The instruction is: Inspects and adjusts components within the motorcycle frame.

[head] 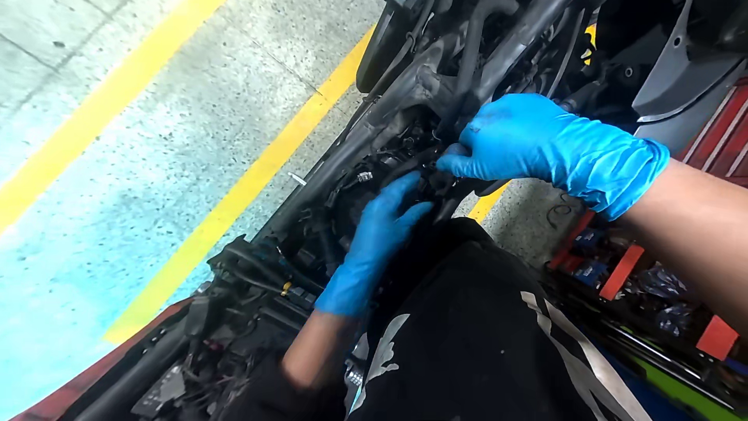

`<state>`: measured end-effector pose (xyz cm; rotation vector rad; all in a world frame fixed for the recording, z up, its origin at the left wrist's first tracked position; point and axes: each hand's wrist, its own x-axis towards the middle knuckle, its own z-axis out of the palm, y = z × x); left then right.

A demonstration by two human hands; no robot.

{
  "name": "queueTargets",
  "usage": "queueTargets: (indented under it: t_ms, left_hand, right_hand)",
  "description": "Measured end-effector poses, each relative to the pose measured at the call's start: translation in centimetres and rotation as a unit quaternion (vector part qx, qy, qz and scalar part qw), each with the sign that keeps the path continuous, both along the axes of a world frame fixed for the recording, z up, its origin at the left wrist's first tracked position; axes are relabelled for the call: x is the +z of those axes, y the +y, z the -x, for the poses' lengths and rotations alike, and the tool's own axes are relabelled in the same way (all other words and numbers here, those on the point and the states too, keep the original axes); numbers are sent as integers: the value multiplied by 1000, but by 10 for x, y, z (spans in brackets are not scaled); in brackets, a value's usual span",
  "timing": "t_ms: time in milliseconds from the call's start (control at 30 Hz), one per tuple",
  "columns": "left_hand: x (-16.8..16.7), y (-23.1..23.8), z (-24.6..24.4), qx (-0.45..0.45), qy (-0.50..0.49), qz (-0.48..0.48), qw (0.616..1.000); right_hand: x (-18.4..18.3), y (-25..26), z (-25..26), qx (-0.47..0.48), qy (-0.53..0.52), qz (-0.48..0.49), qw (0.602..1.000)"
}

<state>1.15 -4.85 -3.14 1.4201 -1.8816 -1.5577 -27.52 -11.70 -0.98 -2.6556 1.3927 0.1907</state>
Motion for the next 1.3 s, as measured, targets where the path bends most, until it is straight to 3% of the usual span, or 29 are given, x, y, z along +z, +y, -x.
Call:
queueTargets:
  t_ms: [33, 67, 100, 133, 167, 233, 267, 300, 367, 433, 500, 533, 567, 633, 667, 700, 733, 767, 867, 933, 1033, 1167, 1300]
  left_hand:
    - [-7, -11, 13, -33, -26, -2, 999]
    - [-13, -21, 26, -62, -55, -2, 997]
    - [-20, -27, 35, -77, -73, 10, 994]
    - [-27, -31, 39, -89, -80, 26, 993]
    - [-33, -37, 41, -103, -68, 32, 992]
    - [-43, -45, 37, -145, -20, 38, 989]
    - [-48, -45, 33, -165, 3, 33, 986]
    - [-54, -45, 30, -175, 22, 29, 984]
    - [-61, -41, 25, -168, 48, 20, 984]
    - [-59, -40, 26, -157, 52, -7, 986]
    - [-58, -41, 28, -154, 50, -21, 987]
    - [-59, -40, 28, -156, 47, -28, 986]
    - [-59, -39, 26, -158, 48, -34, 986]
    - [-62, -39, 25, -161, 53, -40, 985]
    - [-63, -39, 26, -160, 54, -44, 985]
    - [-64, -39, 27, -158, 54, -41, 985]
    - [-64, -40, 29, -153, 51, -35, 986]
    - [-64, -41, 29, -152, 42, -33, 987]
    - [-60, -41, 28, -161, 24, -42, 986]
    - [-61, -39, 27, -166, 27, -50, 984]
    - [-62, -40, 29, -166, 31, -53, 984]
    - [-59, -40, 28, -176, 13, -35, 984]
    - [-59, -40, 28, -177, 15, -33, 984]
  right_hand:
    - [5, -3, -4, -8, 39, -4, 999]
    - [27, -10, -16, -28, 115, -79, 990]
    - [65, -29, -41, -76, 223, -276, 932]
    - [36, -9, -17, -19, 95, -84, 992]
    - [21, -4, -5, 11, 10, -15, 1000]
    - [51, -4, -18, 8, 3, -119, 993]
    - [83, -7, -40, -38, 37, -232, 971]
    - [100, -10, -56, -86, 62, -282, 954]
    - [108, -10, -72, -136, 100, -273, 947]
    - [101, -9, -68, -115, 109, -222, 962]
    - [56, 1, -31, -10, -35, -52, 998]
    - [52, 0, -25, 17, -48, -71, 996]
    - [66, -4, -33, 14, -20, -151, 988]
    - [97, -11, -62, -60, 52, -264, 961]
    - [94, -9, -64, -80, 84, -236, 965]
    - [74, 0, -53, -75, 71, -145, 984]
    - [34, 7, -27, -35, 1, 6, 999]
    - [16, 5, -10, -5, -23, 31, 999]
    - [44, -1, -14, 21, 12, -169, 985]
    - [86, -5, -50, -46, 62, -259, 963]
    - [104, -6, -75, -119, 136, -247, 952]
    - [112, -13, -65, -52, 91, -315, 943]
    - [105, -10, -71, -119, 134, -283, 942]
